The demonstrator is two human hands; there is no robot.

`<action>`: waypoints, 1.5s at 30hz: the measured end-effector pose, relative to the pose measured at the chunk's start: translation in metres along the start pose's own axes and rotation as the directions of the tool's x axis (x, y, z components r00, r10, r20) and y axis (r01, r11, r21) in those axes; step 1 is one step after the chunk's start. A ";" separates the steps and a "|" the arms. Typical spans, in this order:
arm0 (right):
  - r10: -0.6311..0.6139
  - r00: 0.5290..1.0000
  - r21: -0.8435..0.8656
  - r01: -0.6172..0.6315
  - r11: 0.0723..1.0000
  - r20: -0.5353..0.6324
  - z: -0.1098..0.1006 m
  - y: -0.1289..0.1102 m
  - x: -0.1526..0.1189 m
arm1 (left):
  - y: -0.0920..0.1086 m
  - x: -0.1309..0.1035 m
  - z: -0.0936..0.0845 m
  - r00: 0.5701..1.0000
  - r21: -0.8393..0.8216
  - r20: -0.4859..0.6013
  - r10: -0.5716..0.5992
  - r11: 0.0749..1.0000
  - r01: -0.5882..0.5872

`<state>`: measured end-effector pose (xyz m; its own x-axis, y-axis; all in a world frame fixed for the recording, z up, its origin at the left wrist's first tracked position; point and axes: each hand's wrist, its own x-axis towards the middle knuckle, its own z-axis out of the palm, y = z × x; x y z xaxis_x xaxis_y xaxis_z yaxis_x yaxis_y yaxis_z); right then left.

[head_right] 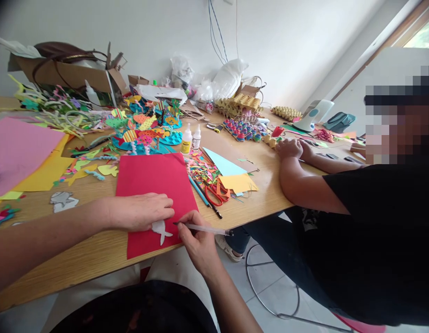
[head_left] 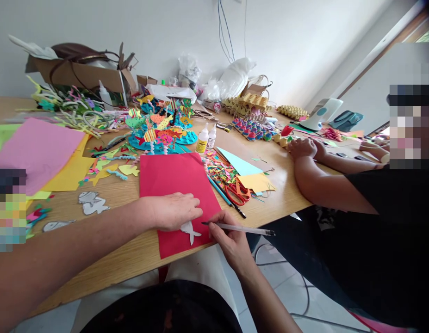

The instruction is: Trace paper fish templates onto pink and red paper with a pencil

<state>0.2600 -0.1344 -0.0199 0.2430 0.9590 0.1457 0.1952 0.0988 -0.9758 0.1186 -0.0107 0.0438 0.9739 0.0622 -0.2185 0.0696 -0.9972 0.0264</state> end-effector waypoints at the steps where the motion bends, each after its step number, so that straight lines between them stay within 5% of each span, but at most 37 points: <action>1: -0.002 1.000 -0.005 0.002 1.000 0.000 0.000 -0.001 0.000 | 0.000 0.001 0.000 1.000 0.003 0.002 0.001 1.000 -0.001; 7: 0.009 1.000 -0.007 -0.009 1.000 -0.001 0.001 -0.002 0.000 | -0.008 -0.009 -0.007 0.998 -0.248 0.042 -0.050 0.967 0.059; 12: 0.028 1.000 0.019 -0.028 0.999 -0.004 0.001 0.001 0.000 | -0.037 -0.056 -0.028 0.989 -0.546 -0.037 -0.142 0.832 0.099; 19: 0.007 1.000 0.027 -0.007 1.000 0.000 0.002 0.004 0.001 | -0.053 -0.134 -0.028 0.934 -0.568 0.003 -0.357 0.768 0.295; 29: 0.002 0.999 -0.066 0.000 0.998 0.034 0.000 -0.002 0.002 | -0.052 -0.182 -0.003 0.855 -0.522 0.040 -0.517 0.719 0.460; 36: -0.006 1.000 -0.139 0.010 0.990 0.030 -0.001 0.004 0.003 | -0.055 -0.196 -0.004 0.836 -0.552 0.269 -0.479 0.634 0.541; 45: -0.020 1.000 -0.121 0.023 0.992 0.023 -0.001 0.002 0.002 | -0.038 -0.198 0.019 0.803 -0.508 0.278 -0.527 0.628 0.589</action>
<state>0.2619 -0.1325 -0.0217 0.2169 0.9628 0.1615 0.3143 0.0877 -0.9453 -0.0814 0.0141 0.0676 0.6849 0.5645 -0.4607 0.7272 -0.5690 0.3839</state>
